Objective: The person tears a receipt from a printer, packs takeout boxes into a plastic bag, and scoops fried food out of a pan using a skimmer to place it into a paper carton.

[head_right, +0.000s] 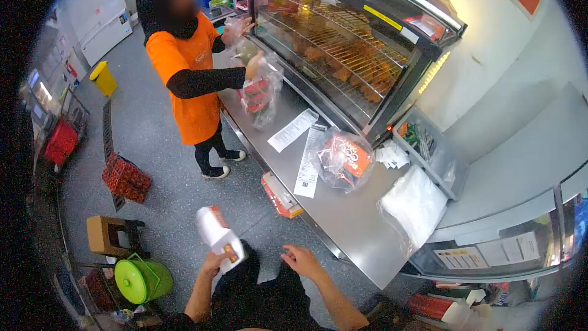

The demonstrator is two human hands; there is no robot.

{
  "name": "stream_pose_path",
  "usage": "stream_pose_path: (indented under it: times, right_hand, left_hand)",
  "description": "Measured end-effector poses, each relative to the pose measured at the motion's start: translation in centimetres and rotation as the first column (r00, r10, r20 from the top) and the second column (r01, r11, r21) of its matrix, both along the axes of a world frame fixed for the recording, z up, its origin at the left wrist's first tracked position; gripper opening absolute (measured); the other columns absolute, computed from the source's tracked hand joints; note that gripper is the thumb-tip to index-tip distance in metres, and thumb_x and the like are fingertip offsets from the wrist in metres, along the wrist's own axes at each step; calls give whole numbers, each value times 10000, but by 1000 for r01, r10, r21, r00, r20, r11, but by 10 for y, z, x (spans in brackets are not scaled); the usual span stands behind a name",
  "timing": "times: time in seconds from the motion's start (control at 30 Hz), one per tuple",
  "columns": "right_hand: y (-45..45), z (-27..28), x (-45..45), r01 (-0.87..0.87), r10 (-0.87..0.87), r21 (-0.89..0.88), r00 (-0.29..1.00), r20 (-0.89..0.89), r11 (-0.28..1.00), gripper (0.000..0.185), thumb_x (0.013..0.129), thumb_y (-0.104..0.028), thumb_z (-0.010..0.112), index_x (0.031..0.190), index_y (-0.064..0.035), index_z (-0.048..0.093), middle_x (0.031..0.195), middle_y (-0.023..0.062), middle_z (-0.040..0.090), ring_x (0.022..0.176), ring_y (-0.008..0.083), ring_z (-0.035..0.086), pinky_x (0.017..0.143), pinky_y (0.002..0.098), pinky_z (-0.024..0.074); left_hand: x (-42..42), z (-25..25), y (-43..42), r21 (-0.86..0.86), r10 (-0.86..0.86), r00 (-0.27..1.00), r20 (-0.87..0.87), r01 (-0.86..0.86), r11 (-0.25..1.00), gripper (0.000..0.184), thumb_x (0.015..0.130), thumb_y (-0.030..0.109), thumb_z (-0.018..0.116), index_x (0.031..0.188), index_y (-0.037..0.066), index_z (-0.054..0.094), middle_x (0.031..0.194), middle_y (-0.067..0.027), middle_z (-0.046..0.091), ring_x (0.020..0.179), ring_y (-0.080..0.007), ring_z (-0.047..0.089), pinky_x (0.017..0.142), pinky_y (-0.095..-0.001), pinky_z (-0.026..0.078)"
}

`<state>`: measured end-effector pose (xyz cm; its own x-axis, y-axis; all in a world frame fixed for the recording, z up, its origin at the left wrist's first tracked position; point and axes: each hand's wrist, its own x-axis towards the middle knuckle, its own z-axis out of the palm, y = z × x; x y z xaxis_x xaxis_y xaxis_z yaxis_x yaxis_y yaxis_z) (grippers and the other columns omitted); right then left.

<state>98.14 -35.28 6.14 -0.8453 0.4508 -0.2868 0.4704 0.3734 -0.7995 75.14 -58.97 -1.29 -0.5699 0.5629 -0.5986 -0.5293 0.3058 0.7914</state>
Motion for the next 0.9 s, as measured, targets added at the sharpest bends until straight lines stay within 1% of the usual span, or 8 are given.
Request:
stream_pose_path:
  times: [0.23, 0.37, 0.47, 0.5, 0.57, 0.7, 0.8, 0.9]
  right_hand:
    - [-25, -27, -30, -167, 154, 116, 982, 108, 979, 349, 844, -269, 600, 1117, -54, 570, 925, 152, 659, 821, 288, 645, 722, 378, 505]
    - [-57, -54, -109, -354, 306, 166, 916, 259, 920, 355, 820, -298, 594, 1069, -45, 601, 944, 164, 657, 886, 332, 628, 787, 429, 493]
    - [-113, -70, -199, -507, 459, 299, 861, 218, 808, 364, 815, -280, 603, 1074, -24, 600, 904, 178, 661, 868, 319, 640, 776, 402, 495]
    - [-138, -69, -230, -547, 508, 247, 836, 208, 799, 366, 813, -282, 604, 1073, -24, 602, 905, 180, 661, 868, 319, 640, 777, 401, 495]
    - [-194, -66, -308, -608, 586, 157, 793, 170, 778, 371, 808, -286, 607, 1070, -23, 605, 908, 183, 661, 868, 319, 641, 778, 401, 493]
    - [-320, -44, -428, -758, 756, 147, 650, 81, 636, 337, 819, -260, 608, 1054, -18, 608, 823, 164, 662, 774, 250, 653, 708, 335, 501]
    - [-350, -75, -472, -718, 728, -208, 685, -39, 665, 251, 858, -214, 580, 997, -9, 620, 718, 65, 626, 665, 122, 597, 590, 271, 478]
    - [-329, -138, -493, -658, 708, -285, 693, 132, 697, 201, 867, -198, 564, 917, -16, 633, 683, 33, 602, 603, 108, 569, 539, 265, 471]
  left_hand:
    - [-43, -50, -131, 92, 539, 842, -3, -536, 839, 511, 667, -98, 673, 1133, 33, 507, 961, -60, 571, 837, -214, 601, 728, -338, 528]
    - [-78, -60, -215, 105, 608, 776, 167, -627, 772, 494, 659, -127, 630, 1111, 26, 505, 930, -54, 560, 823, -203, 595, 738, -329, 524]
    - [-96, -67, -281, 64, 659, 751, -51, -656, 752, 358, 700, -43, 653, 1035, 20, 542, 826, -38, 588, 733, -151, 585, 630, -290, 503]
    - [-104, -118, -324, 3, 564, 820, -102, -566, 824, 348, 701, 3, 693, 1018, 23, 551, 858, -44, 594, 748, -155, 581, 648, -297, 502]
    - [-108, -97, -354, -22, 747, 608, -269, -779, 626, 372, 679, 83, 748, 1009, 10, 593, 881, -62, 631, 810, -168, 592, 711, -328, 495]
    - [-123, -67, -455, -457, 581, 710, -397, -703, 545, 466, 656, 253, 779, 1013, 8, 608, 899, -119, 658, 812, -204, 626, 722, -342, 497]
    - [-118, -139, -504, -247, 762, 506, -405, -863, 441, 507, 616, 318, 801, 980, 8, 634, 871, -116, 669, 788, -210, 638, 717, -336, 503]
    - [-151, -71, -513, -167, 856, 411, -314, -911, 376, 483, 611, 308, 799, 951, -3, 652, 862, -129, 672, 776, -205, 643, 731, -337, 509]
